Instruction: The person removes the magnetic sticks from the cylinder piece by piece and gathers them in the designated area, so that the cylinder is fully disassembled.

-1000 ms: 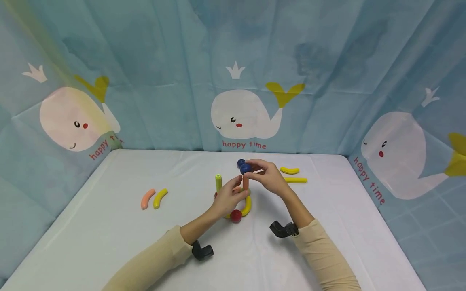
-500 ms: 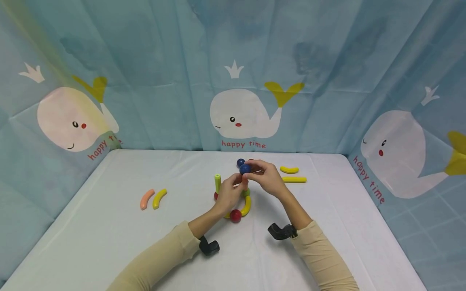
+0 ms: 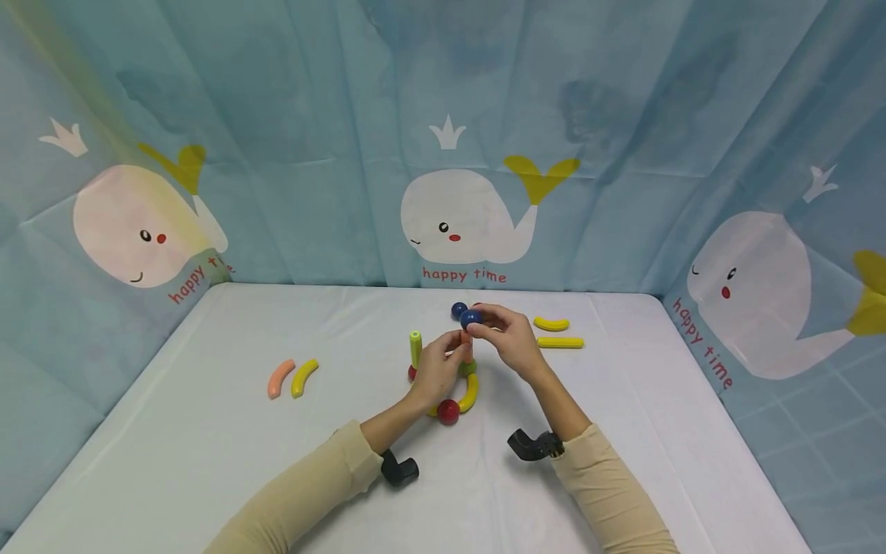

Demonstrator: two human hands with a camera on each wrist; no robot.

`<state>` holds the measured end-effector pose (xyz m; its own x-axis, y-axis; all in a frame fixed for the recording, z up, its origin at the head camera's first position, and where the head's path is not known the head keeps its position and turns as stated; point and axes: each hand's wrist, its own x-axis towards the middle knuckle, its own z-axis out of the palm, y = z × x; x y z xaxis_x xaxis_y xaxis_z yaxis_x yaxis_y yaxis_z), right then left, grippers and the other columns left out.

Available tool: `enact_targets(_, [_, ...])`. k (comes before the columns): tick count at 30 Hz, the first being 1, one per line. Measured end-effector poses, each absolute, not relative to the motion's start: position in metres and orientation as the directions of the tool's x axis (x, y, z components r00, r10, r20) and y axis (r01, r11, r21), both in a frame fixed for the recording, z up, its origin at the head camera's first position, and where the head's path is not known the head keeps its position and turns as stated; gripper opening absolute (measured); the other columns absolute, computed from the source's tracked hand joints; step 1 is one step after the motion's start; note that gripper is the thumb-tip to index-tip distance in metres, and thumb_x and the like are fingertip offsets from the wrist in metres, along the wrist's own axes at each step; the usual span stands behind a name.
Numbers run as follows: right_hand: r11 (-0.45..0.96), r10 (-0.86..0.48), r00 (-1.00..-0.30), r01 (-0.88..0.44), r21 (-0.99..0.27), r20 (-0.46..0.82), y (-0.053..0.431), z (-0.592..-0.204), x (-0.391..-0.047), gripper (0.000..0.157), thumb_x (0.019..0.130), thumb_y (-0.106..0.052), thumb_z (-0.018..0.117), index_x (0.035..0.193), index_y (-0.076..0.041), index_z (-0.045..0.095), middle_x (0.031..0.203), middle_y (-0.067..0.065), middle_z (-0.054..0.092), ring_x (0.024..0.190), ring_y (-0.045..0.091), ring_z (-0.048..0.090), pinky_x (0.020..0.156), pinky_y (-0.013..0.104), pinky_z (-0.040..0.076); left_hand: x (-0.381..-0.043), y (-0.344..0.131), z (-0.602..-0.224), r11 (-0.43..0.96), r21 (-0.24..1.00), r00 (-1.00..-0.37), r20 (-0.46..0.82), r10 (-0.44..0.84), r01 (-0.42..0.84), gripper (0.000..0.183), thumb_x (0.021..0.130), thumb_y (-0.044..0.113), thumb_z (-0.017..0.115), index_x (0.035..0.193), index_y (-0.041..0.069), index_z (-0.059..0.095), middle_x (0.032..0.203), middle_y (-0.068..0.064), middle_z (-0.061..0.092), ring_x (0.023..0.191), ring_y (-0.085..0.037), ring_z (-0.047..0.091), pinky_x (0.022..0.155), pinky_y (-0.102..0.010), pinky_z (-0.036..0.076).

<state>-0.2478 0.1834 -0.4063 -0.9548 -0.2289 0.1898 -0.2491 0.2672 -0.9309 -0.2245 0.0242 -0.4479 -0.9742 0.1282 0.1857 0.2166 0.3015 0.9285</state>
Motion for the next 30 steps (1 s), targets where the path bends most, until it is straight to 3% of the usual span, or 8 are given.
enact_targets(9, [0.206,-0.197,-0.954,-0.266,-0.942,0.226,0.190,-0.405,-0.254,0.043,0.091,-0.018,0.069,0.129,0.002,0.059,0.114,0.020,0.066,0.089,0.002,0.066,0.083,0.017,0.055,-0.226,0.024,-0.448,0.340,0.915,-0.975,0.185,0.123,0.217,0.036,0.101,0.021,0.053,0.130,0.001,0.057,0.127,-0.012,0.065,0.116,-0.024,0.065,0.090,-0.028,0.055])
enact_targets(17, [0.381,-0.140,-0.970,-0.236,-0.894,0.197,0.207,-0.411,-0.274,0.044,0.092,-0.027,0.069,0.128,-0.004,0.061,0.112,0.021,0.067,0.083,0.004,0.066,0.082,0.013,0.052,-0.224,0.026,-0.445,0.362,0.911,-0.979,0.168,0.115,0.198,0.037,0.100,0.022,0.055,0.131,0.002,0.057,0.129,-0.011,0.065,0.116,-0.023,0.064,0.092,-0.028,0.055])
enact_targets(19, [0.406,-0.126,-0.974,-0.222,-0.886,0.186,0.211,-0.416,-0.280,0.045,0.091,-0.028,0.069,0.128,-0.004,0.061,0.112,0.020,0.068,0.085,0.011,0.068,0.081,0.014,0.053,-0.223,0.026,-0.446,0.362,0.910,-0.978,0.171,0.117,0.202,0.037,0.100,0.022,0.055,0.131,0.002,0.057,0.128,-0.011,0.065,0.115,-0.022,0.065,0.092,-0.028,0.055])
enact_targets(22, [0.437,-0.109,-0.981,-0.192,-0.879,0.160,0.216,-0.420,-0.289,0.048,0.091,-0.031,0.069,0.130,-0.004,0.060,0.112,0.020,0.067,0.092,0.025,0.069,0.083,0.022,0.056,-0.223,0.026,-0.446,0.364,0.910,-0.978,0.168,0.120,0.201,0.037,0.100,0.023,0.055,0.131,0.002,0.057,0.128,-0.010,0.065,0.115,-0.022,0.065,0.093,-0.029,0.054])
enact_targets(25, [0.455,-0.097,-0.987,-0.160,-0.876,0.129,0.218,-0.424,-0.297,0.051,0.090,-0.031,0.070,0.131,-0.003,0.059,0.114,0.021,0.066,0.099,0.036,0.067,0.088,0.037,0.057,-0.224,0.026,-0.446,0.363,0.910,-0.979,0.162,0.127,0.198,0.038,0.100,0.023,0.054,0.132,0.002,0.056,0.129,-0.010,0.064,0.116,-0.022,0.064,0.094,-0.028,0.054])
enact_targets(27, [0.477,-0.102,-0.987,-0.155,-0.865,0.120,0.219,-0.428,-0.303,0.052,0.090,-0.031,0.070,0.131,-0.002,0.058,0.116,0.022,0.065,0.102,0.039,0.066,0.090,0.043,0.056,-0.224,0.026,-0.446,0.367,0.909,-0.978,0.160,0.130,0.198,0.038,0.100,0.023,0.054,0.132,0.002,0.056,0.129,-0.010,0.064,0.116,-0.022,0.064,0.093,-0.028,0.054])
enact_targets(30, [0.503,-0.101,-0.989,-0.141,-0.853,0.104,0.219,-0.433,-0.312,0.051,0.090,-0.027,0.071,0.131,0.000,0.058,0.120,0.023,0.065,0.103,0.037,0.065,0.088,0.042,0.057,-0.225,0.026,-0.446,0.372,0.907,-0.978,0.161,0.132,0.199,0.038,0.100,0.024,0.055,0.132,0.004,0.057,0.129,-0.009,0.065,0.115,-0.021,0.065,0.093,-0.028,0.054])
